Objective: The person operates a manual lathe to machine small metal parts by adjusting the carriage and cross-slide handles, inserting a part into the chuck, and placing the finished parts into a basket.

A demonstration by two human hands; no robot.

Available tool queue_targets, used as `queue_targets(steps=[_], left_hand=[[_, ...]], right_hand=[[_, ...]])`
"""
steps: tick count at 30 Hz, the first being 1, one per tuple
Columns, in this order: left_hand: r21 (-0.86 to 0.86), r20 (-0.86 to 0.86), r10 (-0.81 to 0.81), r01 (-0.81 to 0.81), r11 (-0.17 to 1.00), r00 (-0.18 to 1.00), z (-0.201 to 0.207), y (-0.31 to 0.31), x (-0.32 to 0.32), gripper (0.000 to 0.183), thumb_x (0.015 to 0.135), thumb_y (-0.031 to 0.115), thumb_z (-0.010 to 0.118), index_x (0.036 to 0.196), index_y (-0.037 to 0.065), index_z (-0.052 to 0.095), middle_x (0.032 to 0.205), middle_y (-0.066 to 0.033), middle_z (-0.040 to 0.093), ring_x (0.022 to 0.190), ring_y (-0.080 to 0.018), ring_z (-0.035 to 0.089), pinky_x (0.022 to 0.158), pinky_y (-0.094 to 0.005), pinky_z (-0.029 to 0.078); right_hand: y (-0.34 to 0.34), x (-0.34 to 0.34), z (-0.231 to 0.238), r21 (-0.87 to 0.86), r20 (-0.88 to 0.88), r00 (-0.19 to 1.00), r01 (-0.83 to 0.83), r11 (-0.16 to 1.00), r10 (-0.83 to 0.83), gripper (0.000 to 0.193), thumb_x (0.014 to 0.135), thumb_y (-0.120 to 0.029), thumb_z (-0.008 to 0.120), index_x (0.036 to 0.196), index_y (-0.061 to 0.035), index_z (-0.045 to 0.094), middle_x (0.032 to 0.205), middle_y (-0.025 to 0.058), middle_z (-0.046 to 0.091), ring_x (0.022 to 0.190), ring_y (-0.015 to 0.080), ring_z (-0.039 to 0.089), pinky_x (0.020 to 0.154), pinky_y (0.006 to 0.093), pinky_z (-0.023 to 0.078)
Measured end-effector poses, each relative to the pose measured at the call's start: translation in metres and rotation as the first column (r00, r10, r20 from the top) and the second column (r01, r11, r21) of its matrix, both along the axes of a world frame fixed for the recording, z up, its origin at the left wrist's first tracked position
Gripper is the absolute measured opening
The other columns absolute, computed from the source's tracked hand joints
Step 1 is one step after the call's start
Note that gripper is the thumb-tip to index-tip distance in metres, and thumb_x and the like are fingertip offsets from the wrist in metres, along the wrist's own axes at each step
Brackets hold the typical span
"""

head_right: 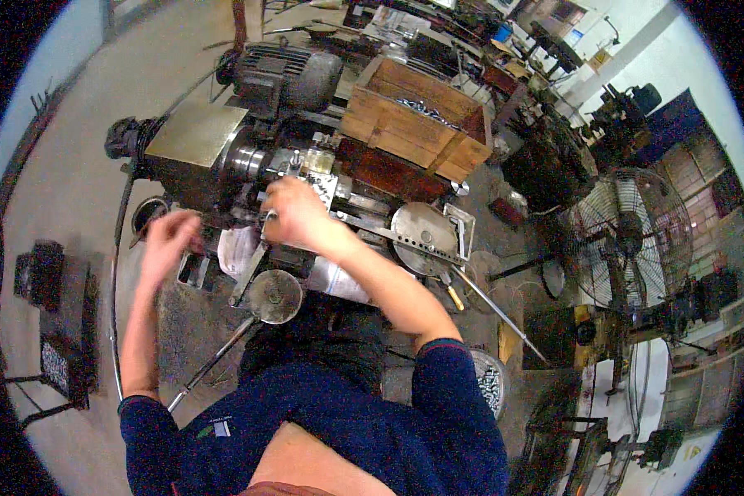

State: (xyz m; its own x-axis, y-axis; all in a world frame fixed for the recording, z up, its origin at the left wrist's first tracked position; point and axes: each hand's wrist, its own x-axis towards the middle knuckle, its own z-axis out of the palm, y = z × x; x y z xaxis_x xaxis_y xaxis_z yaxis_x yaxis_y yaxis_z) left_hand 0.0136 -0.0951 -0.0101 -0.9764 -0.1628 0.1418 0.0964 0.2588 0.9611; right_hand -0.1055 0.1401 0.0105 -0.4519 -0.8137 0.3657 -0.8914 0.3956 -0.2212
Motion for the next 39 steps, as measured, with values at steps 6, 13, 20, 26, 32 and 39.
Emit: queue_targets(steps=[6,13,20,26,32,39], left_hand=[[-0.634,-0.153,0.401,-0.401,0.661,0.903,0.008,-0.119,0.074,0.028,0.084,0.023,0.057,0.096,-0.002,0.06,0.069,-0.0146,0.061,0.058,-0.0214,0.058,0.057,-0.0319,0.045],[-0.78,0.103,0.649,-0.343,0.523,0.754,-0.04,-0.15,0.171,0.03,0.081,0.025,0.059,0.099,0.001,0.061,0.067,-0.0163,0.06,0.065,-0.0295,0.06,0.06,-0.037,0.045],[-0.757,0.051,0.643,-0.391,0.524,0.764,-0.091,-0.136,0.164,0.037,0.078,0.028,0.063,0.09,-0.005,0.053,0.066,-0.0215,0.056,0.067,-0.039,0.056,0.058,-0.0436,0.041],[-0.914,0.027,0.692,-0.262,0.309,0.721,-0.096,-0.151,0.155,0.026,0.077,0.024,0.06,0.082,0.0,0.052,0.071,-0.0216,0.058,0.07,-0.0411,0.056,0.065,-0.0478,0.045],[-0.983,-0.165,0.657,-0.073,-0.166,0.736,-0.104,-0.322,0.167,0.01,0.07,0.004,0.054,0.08,0.004,0.05,0.065,-0.0139,0.058,0.061,-0.0304,0.06,0.056,-0.0399,0.048],[-0.908,-0.136,0.754,-0.385,0.164,0.642,-0.111,-0.318,0.139,0.022,0.075,0.014,0.059,0.091,-0.001,0.06,0.083,-0.0197,0.061,0.079,-0.0343,0.06,0.07,-0.0394,0.048]], right_hand=[[-0.051,-0.074,-0.023,0.465,-0.241,0.964,0.216,0.859,-0.113,0.021,0.056,-0.025,0.065,0.069,-0.0095,0.068,0.078,0.0095,0.065,0.087,0.0255,0.058,0.094,0.0425,0.034],[-0.057,-0.079,-0.039,0.405,-0.335,0.936,0.248,0.88,-0.109,0.023,0.055,-0.026,0.064,0.067,-0.0069,0.067,0.077,0.0072,0.063,0.088,0.0237,0.056,0.102,0.038,0.029],[-0.066,-0.082,-0.039,0.247,-0.049,0.969,0.246,0.937,-0.241,0.021,0.05,-0.019,0.063,0.065,-0.0035,0.065,0.079,0.015,0.062,0.081,0.0312,0.057,0.074,0.0367,0.048],[-0.071,-0.083,-0.035,0.268,0.061,0.937,0.317,0.91,-0.344,0.024,0.052,-0.02,0.063,0.066,-0.0007,0.065,0.073,0.0218,0.06,0.079,0.0355,0.059,0.073,0.0398,0.049],[-0.072,-0.083,-0.04,0.158,-0.023,0.96,0.28,0.947,-0.28,0.026,0.051,-0.021,0.062,0.06,0.003,0.063,0.072,0.0216,0.062,0.075,0.036,0.059,0.071,0.0396,0.05],[-0.052,-0.069,-0.023,0.089,-0.127,0.988,0.103,0.991,-0.092,0.027,0.05,-0.019,0.062,0.07,-0.0013,0.065,0.086,0.0156,0.062,0.085,0.0312,0.055,0.079,0.0385,0.043]])
